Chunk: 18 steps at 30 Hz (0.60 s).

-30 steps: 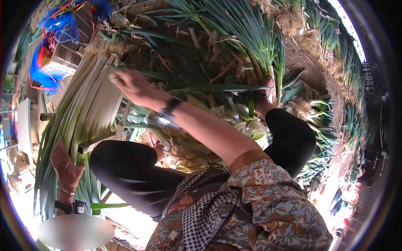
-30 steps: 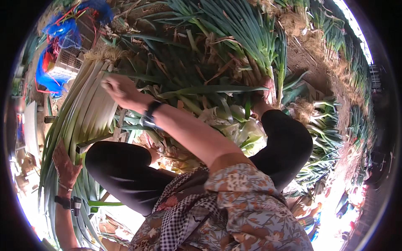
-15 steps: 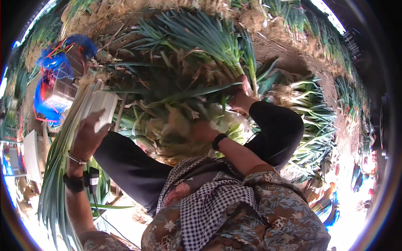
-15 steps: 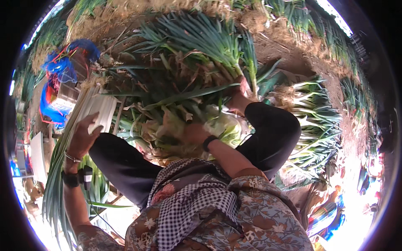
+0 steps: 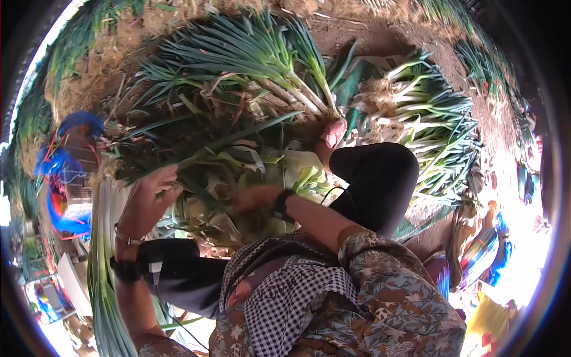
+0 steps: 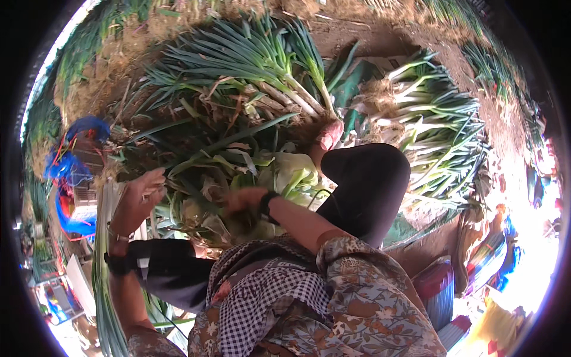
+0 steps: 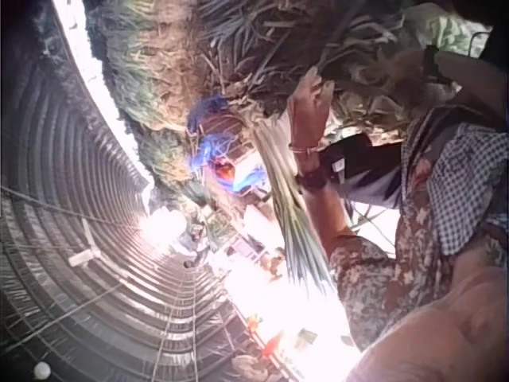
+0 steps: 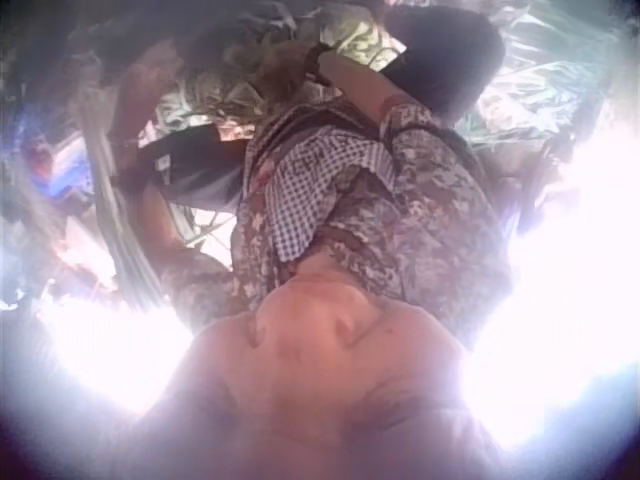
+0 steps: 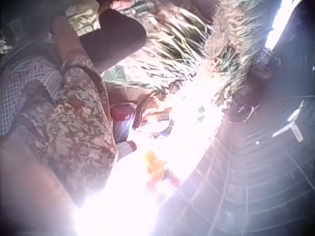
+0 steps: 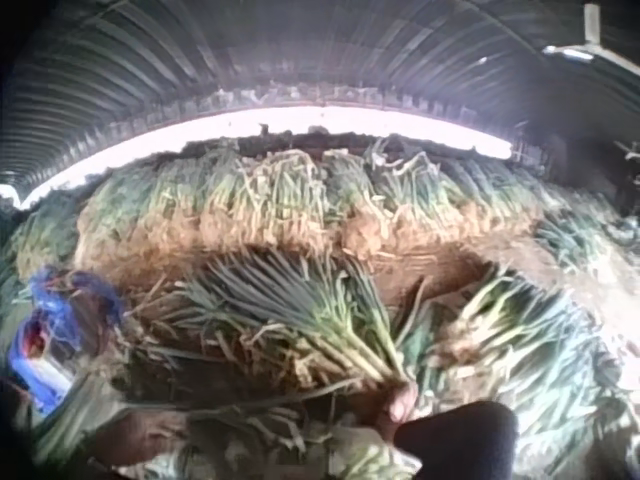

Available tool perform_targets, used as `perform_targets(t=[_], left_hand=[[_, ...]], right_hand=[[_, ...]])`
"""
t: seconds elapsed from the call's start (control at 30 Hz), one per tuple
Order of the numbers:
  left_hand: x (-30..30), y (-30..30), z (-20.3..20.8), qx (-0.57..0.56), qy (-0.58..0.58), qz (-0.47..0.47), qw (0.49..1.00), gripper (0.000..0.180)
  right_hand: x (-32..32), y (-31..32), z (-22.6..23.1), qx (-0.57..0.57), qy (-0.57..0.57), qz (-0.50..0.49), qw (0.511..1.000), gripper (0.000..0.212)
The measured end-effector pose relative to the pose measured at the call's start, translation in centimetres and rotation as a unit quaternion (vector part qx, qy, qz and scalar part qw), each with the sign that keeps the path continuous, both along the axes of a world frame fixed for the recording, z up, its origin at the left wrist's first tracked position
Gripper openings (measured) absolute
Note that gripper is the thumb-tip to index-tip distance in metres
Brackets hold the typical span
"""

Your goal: The recorder cleans leeks by stripping away outer layers and sorting them.

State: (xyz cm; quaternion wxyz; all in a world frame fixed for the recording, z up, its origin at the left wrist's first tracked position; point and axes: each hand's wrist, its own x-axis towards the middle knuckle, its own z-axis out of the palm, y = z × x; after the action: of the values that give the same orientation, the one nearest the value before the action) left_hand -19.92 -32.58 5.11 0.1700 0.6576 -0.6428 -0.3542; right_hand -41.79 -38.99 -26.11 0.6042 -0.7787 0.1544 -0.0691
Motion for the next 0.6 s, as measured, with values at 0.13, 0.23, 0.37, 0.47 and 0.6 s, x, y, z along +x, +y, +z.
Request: perform_targets(t=[0.13, 0.23, 0.37, 0.47, 0.6], left_hand=[[3.0, -2.8, -5.1, -0.022, -0.079, 0.021, 0.996, 0.049], [3.3, -4.6, -9.0, 0.043, 0.041, 0.059, 0.997, 0.048], [5.6, -3.8, -12.8, 0.059, -0.043, 0.025, 0.997, 0.047], [6.1, -3.2, -12.5, 0.076, -0.047, 0.002, 0.996, 0.047], [5.6, -3.9, -12.1, 0.098, 0.036, 0.022, 0.994, 0.049]], right_hand=[[3.3, -9.5, 5.8, 0.337, -0.034, -0.241, 0.909, 0.021], [-0.8, -18.0, 1.5, 0.143, 0.077, -0.477, 0.864, 0.024], [-7.9, -24.9, -2.7, -0.151, 0.316, -0.519, 0.780, 0.034], [-11.5, -27.4, -5.4, -0.188, 0.350, -0.561, 0.726, 0.030], [-18.5, -30.4, -10.6, -0.256, 0.366, -0.486, 0.751, 0.033]])
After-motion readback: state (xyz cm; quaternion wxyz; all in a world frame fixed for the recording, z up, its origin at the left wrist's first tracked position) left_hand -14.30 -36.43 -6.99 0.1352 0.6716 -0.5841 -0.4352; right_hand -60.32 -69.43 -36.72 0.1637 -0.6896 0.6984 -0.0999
